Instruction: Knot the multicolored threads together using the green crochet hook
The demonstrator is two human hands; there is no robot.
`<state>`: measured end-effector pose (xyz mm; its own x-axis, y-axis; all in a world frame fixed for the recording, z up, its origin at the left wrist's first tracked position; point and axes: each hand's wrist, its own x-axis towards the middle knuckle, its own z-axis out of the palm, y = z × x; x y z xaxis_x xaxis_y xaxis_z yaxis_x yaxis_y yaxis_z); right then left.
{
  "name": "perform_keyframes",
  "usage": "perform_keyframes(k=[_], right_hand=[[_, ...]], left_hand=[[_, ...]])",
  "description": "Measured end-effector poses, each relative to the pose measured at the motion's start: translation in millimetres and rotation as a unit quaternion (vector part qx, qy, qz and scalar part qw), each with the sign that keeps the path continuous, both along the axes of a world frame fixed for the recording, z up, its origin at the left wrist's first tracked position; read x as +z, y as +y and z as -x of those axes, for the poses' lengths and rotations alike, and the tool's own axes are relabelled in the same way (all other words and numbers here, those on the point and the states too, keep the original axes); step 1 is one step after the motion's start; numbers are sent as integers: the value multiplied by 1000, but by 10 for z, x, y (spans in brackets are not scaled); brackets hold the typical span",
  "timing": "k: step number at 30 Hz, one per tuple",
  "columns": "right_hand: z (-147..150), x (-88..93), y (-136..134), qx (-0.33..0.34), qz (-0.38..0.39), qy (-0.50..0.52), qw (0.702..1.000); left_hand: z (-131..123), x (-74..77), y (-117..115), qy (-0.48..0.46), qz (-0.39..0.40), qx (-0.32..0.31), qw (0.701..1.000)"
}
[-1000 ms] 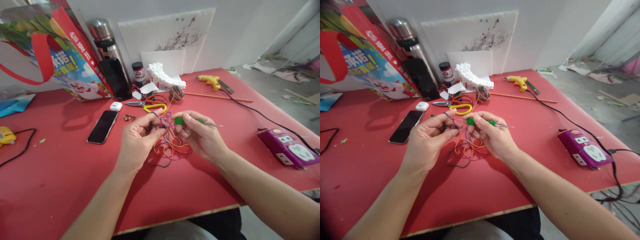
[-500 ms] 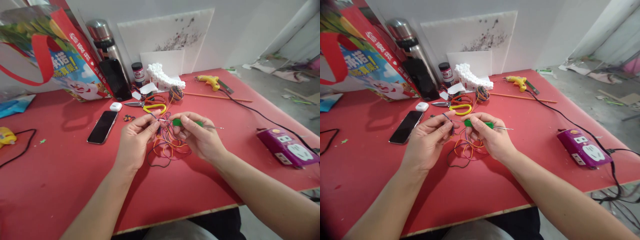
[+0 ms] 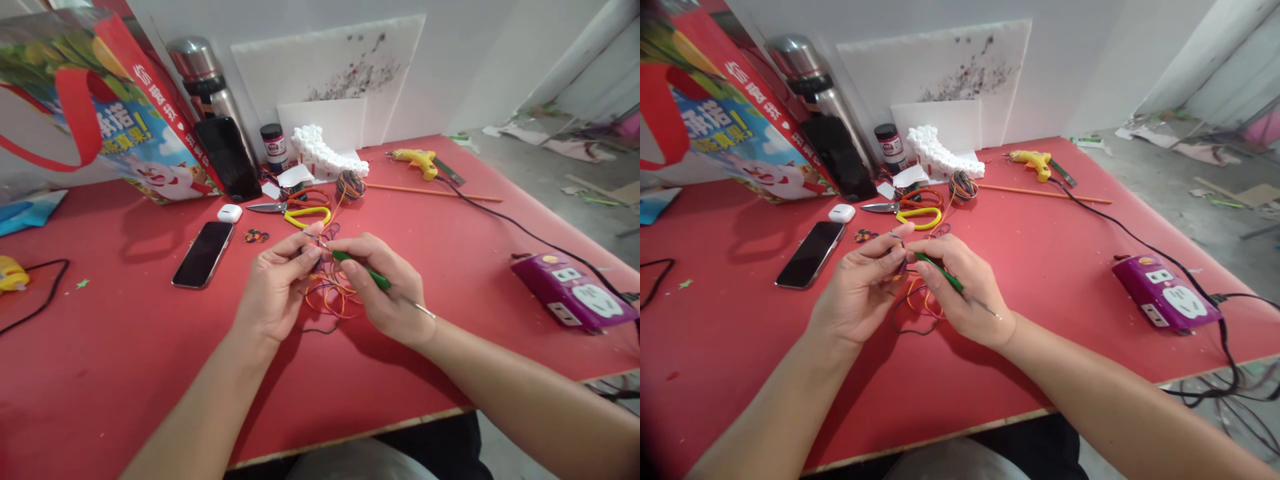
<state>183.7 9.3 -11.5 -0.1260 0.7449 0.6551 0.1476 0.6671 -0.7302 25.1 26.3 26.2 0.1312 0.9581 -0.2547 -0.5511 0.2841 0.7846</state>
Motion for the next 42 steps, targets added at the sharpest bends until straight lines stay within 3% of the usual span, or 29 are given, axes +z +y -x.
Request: perform_keyframes(k=[3, 8, 15, 25, 35, 39, 42], right_hand=[[-71, 36, 45, 38, 12, 12, 999], [-133, 85, 64, 44, 11, 9, 999], [-261, 226, 96, 96, 26, 0, 995], [-438, 268, 146, 180, 168, 73, 966], [-448, 299, 140, 148, 191, 89, 966], [-467, 282, 169, 178, 229, 112, 950], [-384, 241, 165, 184, 263, 154, 934]], left_hand=[[94, 73, 30, 21, 21, -35, 999], [180, 158, 71, 39, 59, -41, 997], [348, 170, 120, 35, 64, -111, 991], [394, 125, 145, 59, 65, -218, 972], [378, 151, 117, 62, 53, -213, 974], [364, 135, 115, 80, 51, -206, 974], [282, 127, 76, 85, 32, -159, 983]])
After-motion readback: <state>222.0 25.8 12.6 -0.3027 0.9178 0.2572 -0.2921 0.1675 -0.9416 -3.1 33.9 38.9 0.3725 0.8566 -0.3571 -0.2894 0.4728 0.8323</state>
